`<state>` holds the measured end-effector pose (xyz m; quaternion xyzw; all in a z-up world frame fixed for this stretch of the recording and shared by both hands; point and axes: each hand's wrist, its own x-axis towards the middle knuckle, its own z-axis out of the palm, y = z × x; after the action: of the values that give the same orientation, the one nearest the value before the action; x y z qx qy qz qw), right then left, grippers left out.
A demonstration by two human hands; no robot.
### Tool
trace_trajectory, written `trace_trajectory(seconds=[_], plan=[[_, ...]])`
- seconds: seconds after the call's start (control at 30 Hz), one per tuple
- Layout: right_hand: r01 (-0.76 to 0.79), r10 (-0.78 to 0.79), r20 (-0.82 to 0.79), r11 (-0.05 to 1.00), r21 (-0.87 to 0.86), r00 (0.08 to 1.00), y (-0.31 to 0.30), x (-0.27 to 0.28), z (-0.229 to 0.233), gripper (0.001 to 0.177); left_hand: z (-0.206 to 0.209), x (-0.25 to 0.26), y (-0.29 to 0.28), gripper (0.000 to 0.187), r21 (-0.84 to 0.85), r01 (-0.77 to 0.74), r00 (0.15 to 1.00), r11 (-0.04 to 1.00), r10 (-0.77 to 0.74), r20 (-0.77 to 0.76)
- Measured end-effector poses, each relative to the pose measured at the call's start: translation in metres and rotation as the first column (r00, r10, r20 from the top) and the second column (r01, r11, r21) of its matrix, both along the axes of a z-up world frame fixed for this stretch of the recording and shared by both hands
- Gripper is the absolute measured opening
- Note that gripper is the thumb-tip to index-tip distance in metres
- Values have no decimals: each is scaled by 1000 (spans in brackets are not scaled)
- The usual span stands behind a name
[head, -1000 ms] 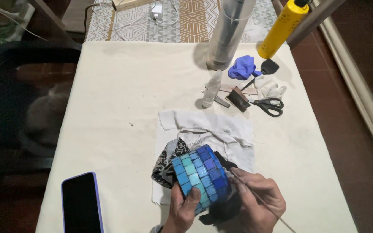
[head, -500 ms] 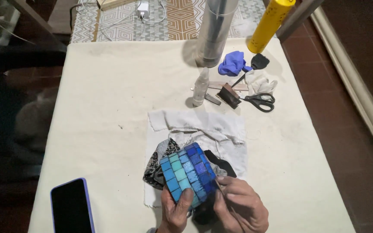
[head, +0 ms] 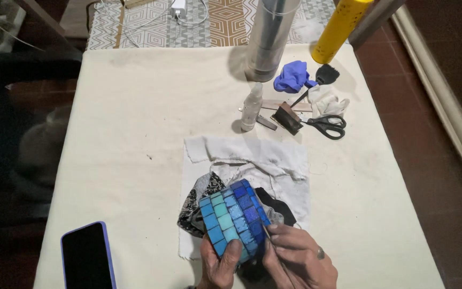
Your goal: Cleaning and refining a mosaic-tiled pot using a cloth and a wooden stick.
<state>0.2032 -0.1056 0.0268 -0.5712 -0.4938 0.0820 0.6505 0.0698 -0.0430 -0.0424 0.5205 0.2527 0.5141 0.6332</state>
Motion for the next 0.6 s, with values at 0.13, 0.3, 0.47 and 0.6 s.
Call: trace_trajectory(seconds=[0.13,0.3,0.47,0.6], plan=[[27,-26,61,1000,-15,998,1,2,2,22,-6,1,-1,29,18,-15,1000,1000,15,-2],[15,-8,81,997,-76,997,-1,4,4,20,-13,0,-4,34,-50,-22,1000,999,22,2],[28,-22,100,998,-57,995,1,2,3,18,-5,1,-2,35,7,-36,999,999,36,-40],[44,-40,106,998,-41,994,3,1,7,20,-16,-1,-5,30,-30,-30,999,999,29,-34]])
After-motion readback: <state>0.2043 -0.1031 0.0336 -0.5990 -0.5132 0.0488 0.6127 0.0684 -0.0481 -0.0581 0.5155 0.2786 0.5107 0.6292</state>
